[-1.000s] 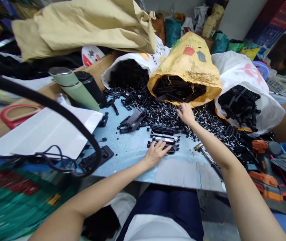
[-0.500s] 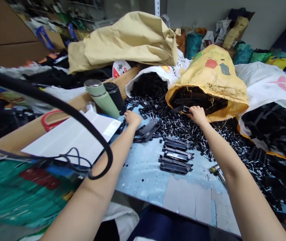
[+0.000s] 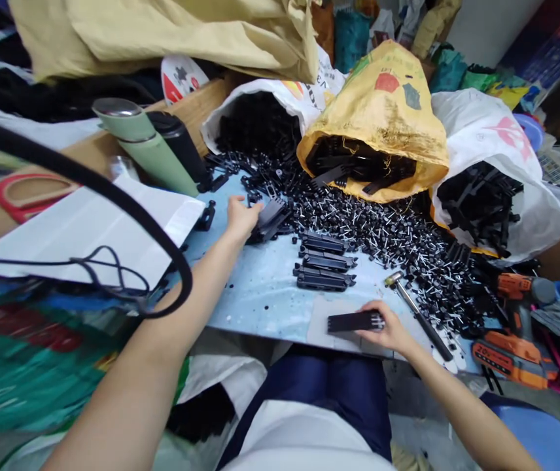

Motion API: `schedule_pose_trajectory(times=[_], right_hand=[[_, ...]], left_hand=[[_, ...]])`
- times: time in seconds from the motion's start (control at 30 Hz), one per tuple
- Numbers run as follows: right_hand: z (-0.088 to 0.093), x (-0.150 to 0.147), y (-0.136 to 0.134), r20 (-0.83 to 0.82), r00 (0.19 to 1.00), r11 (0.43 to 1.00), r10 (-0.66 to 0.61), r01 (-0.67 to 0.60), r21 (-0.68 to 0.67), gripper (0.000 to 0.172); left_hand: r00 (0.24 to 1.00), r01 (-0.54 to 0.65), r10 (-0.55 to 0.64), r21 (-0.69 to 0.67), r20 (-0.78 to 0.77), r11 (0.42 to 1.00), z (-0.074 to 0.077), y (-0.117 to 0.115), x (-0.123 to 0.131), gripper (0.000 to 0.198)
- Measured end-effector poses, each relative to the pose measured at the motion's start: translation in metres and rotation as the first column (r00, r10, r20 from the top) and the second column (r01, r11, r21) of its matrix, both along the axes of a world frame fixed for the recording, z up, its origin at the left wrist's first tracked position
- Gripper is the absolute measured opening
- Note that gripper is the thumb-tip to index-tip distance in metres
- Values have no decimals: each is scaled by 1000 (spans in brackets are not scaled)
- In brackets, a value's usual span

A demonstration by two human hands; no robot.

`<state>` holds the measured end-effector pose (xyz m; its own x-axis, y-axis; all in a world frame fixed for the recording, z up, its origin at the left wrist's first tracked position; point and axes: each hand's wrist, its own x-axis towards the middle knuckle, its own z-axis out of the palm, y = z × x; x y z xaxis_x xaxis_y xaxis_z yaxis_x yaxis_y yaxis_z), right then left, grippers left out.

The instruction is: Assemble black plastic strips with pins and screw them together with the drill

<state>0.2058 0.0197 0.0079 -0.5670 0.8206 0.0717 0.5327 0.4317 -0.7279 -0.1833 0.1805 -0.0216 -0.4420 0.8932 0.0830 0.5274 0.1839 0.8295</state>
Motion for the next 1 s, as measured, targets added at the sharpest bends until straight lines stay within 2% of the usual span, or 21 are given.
schedule_pose_trajectory(times=[0.07, 0.1, 0.17, 0.23, 0.27, 0.33, 0.37, 0.43, 0.5, 0.53, 0.6, 0.7, 0.83, 0.93, 1.0], right_hand=[[-5, 21, -12, 160, 987, 994, 0, -17, 105, 26], [-6, 27, -16, 236, 972, 987, -4, -34, 157, 26], [-9, 26, -18, 344, 939, 968, -9, -79, 239, 33], [-14, 11, -18, 373, 928, 961, -7, -96, 258, 39], [-17, 0, -17, 345, 938, 968, -21, -67, 241, 40], [-23, -20, -14, 193, 975, 986, -113, 86, 140, 42], [-24, -29, -12, 85, 980, 983, -181, 179, 34, 45], [-24, -41, -10, -125, 940, 927, -318, 280, -251, 53], [-20, -45, -9, -263, 873, 839, -412, 251, -482, 60], [-17, -45, -9, -303, 846, 810, -439, 226, -542, 63], [-11, -42, -10, -352, 819, 793, -454, 191, -579, 69], [-7, -37, -11, -376, 828, 809, -417, 150, -568, 73], [-7, -27, -9, -363, 874, 876, -321, 129, -464, 66], [-6, -16, -6, -290, 940, 961, -182, 108, -254, 56], [-3, -8, -4, -217, 972, 994, -89, 71, -89, 52]], left_hand=[[994, -41, 42, -13, 104, 999, 7, -26, 22, 27], [981, -27, 28, -6, 191, 1000, 11, -40, 36, 25], [927, 86, -92, 31, 365, 996, 19, -72, 69, 20], [881, 210, -204, 34, 428, 977, 23, -107, 106, 21], [867, 266, -257, 39, 427, 963, 24, -124, 125, 23], [849, 371, -365, 61, 383, 927, 21, -155, 156, 22], [830, 426, -418, 66, 369, 903, 19, -168, 168, 21], [800, 493, -482, 67, 357, 868, 15, -185, 185, 27], [789, 519, -511, 75, 341, 852, 14, -194, 192, 36], [792, 521, -521, 91, 319, 848, 15, -195, 193, 38], [797, 529, -550, 153, 248, 835, 18, -195, 193, 37], [784, 563, -605, 251, 138, 787, 23, -193, 191, 34], [780, 600, -626, 279, 9, 750, 28, -195, 192, 36], [760, 644, -644, 233, -85, 729, 28, -198, 193, 35], [750, 660, -651, 210, -121, 721, 27, -199, 194, 35]])
